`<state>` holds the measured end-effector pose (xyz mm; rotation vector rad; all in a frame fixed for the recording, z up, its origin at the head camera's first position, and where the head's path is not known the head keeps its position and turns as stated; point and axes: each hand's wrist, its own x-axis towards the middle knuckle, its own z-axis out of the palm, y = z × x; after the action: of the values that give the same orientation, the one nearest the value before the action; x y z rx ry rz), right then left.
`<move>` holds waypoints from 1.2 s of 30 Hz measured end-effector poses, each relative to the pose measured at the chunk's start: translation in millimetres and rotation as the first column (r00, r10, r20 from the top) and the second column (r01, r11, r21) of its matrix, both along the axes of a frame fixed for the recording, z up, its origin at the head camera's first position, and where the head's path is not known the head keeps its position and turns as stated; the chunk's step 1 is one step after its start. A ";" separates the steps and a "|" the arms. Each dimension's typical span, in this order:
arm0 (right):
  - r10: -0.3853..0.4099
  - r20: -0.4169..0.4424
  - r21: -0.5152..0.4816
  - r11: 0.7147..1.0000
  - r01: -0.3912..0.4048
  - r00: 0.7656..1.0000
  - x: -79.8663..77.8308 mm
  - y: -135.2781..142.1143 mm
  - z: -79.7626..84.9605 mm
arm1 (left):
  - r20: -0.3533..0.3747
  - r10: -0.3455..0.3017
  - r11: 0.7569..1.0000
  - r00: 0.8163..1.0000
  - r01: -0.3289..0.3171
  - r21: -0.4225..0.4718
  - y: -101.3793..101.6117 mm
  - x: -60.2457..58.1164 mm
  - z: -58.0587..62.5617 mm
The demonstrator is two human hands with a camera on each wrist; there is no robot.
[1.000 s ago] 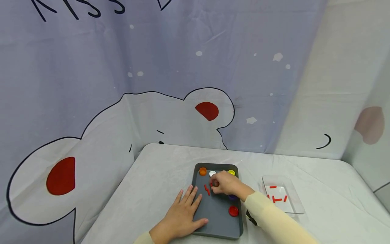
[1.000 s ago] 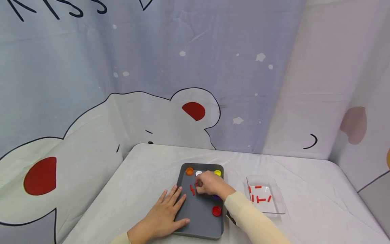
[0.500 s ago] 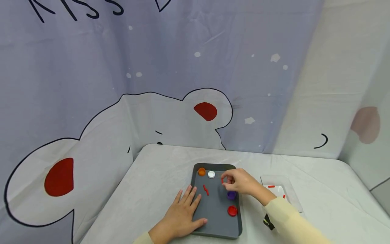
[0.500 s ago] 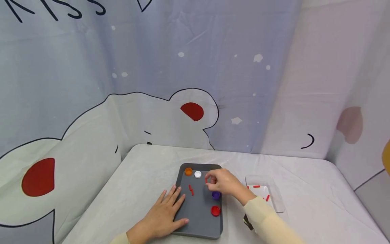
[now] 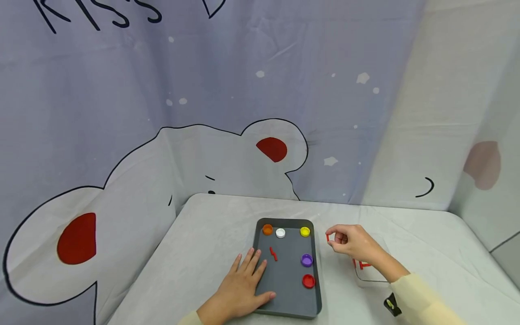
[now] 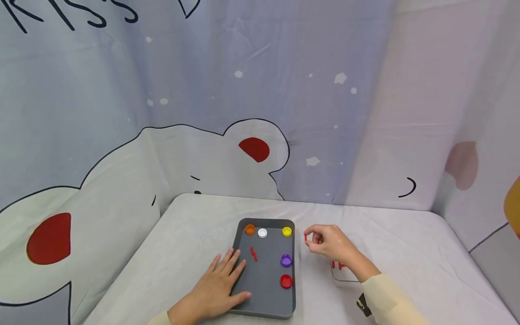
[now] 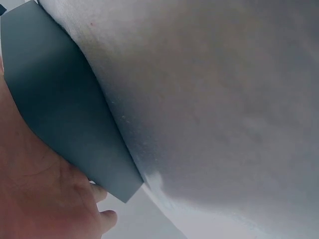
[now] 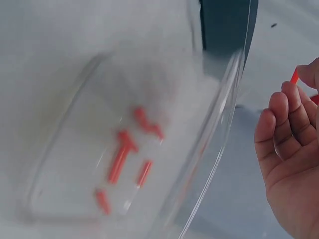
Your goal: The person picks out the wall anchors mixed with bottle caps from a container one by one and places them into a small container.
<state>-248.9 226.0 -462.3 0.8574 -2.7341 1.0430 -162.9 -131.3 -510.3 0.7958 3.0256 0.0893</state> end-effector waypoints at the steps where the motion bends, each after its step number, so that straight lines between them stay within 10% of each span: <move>1: -0.009 -0.008 -0.003 1.000 0.009 1.000 0.6 5.7 -0.4 | -0.002 0.000 1.000 1.000 0.000 -0.003 0.0 0.2 0.2; 22: -0.130 -0.107 -0.046 0.991 0.125 0.986 19.4 84.6 -8.7 | -0.037 -0.023 0.999 0.999 0.024 0.027 -2.1 -1.3 -7.4; 36: -0.070 0.016 -0.063 0.996 0.071 0.997 13.9 55.9 -3.9 | -0.015 -0.011 1.000 1.000 0.011 0.019 -1.2 0.5 -2.3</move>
<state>-235.0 281.9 -466.1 0.7420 -2.7050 1.1191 -162.4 -132.5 -512.6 0.8176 3.0382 0.1123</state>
